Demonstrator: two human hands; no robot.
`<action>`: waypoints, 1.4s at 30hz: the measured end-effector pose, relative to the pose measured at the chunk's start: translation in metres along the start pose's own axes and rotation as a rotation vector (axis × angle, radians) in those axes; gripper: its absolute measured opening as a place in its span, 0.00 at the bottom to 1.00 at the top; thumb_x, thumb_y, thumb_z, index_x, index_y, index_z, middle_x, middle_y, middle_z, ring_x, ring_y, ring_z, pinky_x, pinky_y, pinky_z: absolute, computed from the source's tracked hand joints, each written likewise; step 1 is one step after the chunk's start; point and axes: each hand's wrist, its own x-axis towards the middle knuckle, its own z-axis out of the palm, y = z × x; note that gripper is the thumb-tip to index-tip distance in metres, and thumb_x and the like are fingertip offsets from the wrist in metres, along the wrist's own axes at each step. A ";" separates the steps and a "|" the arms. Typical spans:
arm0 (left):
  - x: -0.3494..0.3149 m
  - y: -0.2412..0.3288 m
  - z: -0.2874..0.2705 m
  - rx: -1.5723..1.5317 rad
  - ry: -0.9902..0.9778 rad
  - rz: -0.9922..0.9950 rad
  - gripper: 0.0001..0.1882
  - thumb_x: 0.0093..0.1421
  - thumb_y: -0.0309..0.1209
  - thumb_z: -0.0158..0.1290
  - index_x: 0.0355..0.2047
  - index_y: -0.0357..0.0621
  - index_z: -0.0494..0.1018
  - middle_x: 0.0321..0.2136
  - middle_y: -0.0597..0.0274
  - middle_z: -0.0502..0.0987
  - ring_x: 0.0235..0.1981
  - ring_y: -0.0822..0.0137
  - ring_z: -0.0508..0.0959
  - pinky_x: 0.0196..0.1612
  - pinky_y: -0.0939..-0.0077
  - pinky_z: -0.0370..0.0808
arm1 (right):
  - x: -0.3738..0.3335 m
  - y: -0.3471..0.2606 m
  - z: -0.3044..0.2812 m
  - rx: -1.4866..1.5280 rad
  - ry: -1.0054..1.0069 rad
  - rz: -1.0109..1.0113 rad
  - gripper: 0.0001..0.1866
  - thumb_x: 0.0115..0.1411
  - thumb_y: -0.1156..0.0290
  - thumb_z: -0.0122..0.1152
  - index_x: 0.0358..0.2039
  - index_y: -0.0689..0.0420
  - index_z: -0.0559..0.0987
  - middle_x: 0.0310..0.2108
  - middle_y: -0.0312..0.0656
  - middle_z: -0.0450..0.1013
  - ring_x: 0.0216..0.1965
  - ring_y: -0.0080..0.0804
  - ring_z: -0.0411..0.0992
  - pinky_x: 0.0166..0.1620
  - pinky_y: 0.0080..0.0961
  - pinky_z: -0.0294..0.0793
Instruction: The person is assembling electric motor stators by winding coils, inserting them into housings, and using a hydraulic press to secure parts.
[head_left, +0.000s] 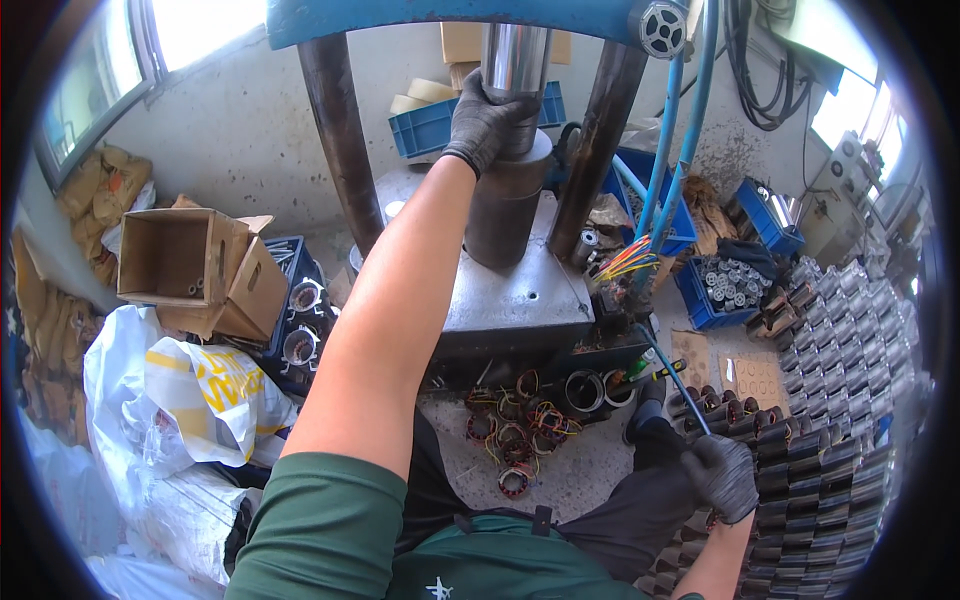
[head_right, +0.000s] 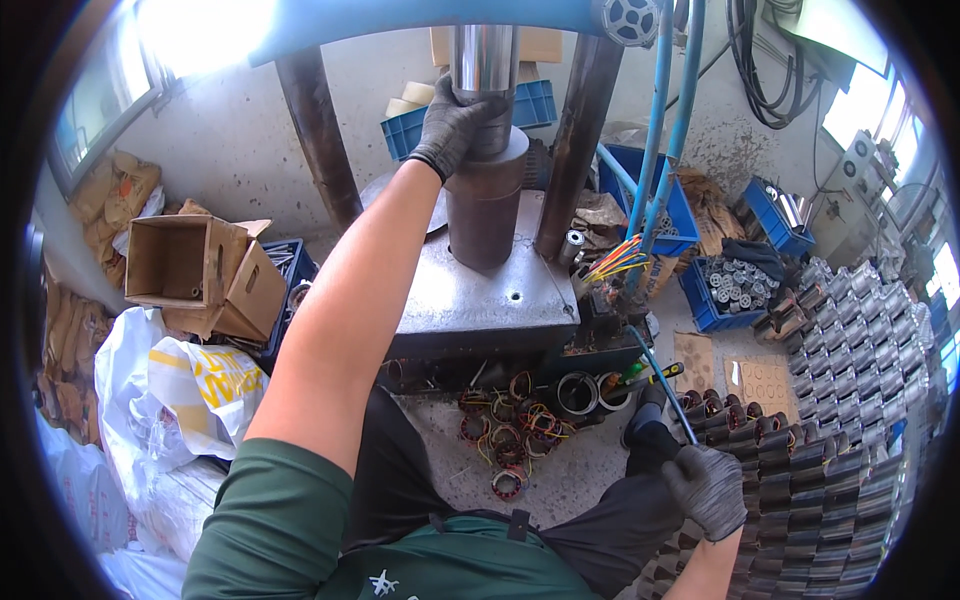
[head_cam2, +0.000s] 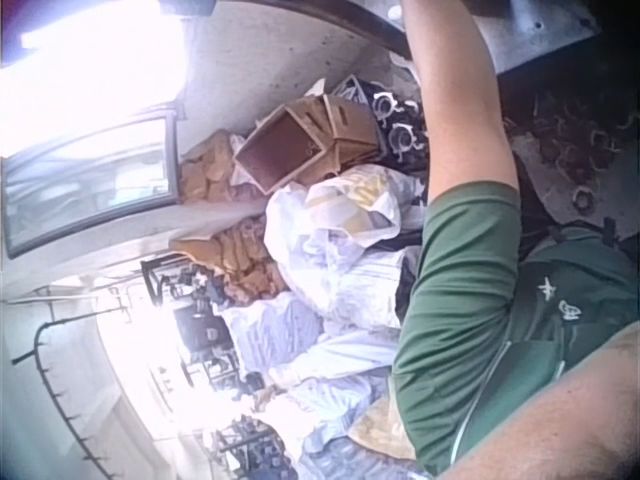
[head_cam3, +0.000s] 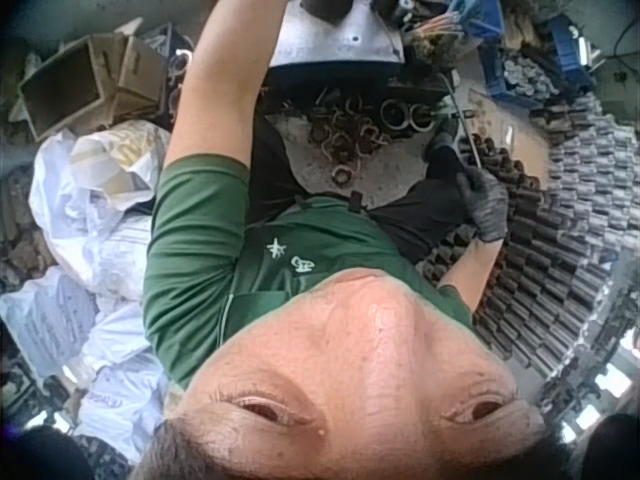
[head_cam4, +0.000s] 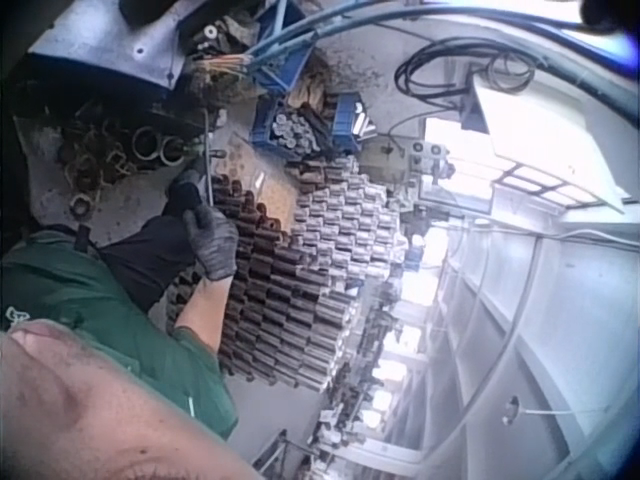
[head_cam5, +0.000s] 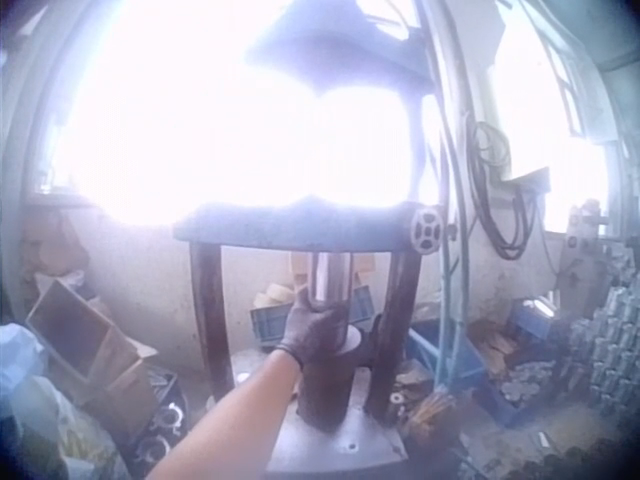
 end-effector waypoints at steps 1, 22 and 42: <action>0.000 0.000 0.000 -0.014 -0.009 -0.006 0.51 0.41 0.44 0.79 0.62 0.40 0.66 0.51 0.50 0.81 0.52 0.58 0.80 0.60 0.66 0.75 | 0.001 -0.001 -0.002 -0.001 -0.002 0.001 0.11 0.52 0.64 0.72 0.25 0.57 0.80 0.25 0.53 0.76 0.30 0.56 0.78 0.34 0.48 0.78; -0.005 0.006 0.000 0.018 -0.019 -0.027 0.47 0.41 0.44 0.80 0.56 0.37 0.68 0.47 0.49 0.82 0.48 0.59 0.82 0.56 0.67 0.78 | 0.187 0.018 -0.073 -0.072 0.624 -0.222 0.07 0.64 0.80 0.58 0.43 0.61 0.80 0.36 0.53 0.79 0.37 0.52 0.80 0.42 0.43 0.78; 0.009 -0.007 0.002 0.061 0.013 -0.011 0.52 0.39 0.40 0.81 0.61 0.39 0.65 0.52 0.51 0.80 0.53 0.59 0.80 0.60 0.66 0.76 | 0.015 -0.003 -0.012 -0.066 -0.116 -0.118 0.10 0.55 0.65 0.70 0.29 0.57 0.81 0.27 0.51 0.78 0.31 0.53 0.79 0.36 0.47 0.79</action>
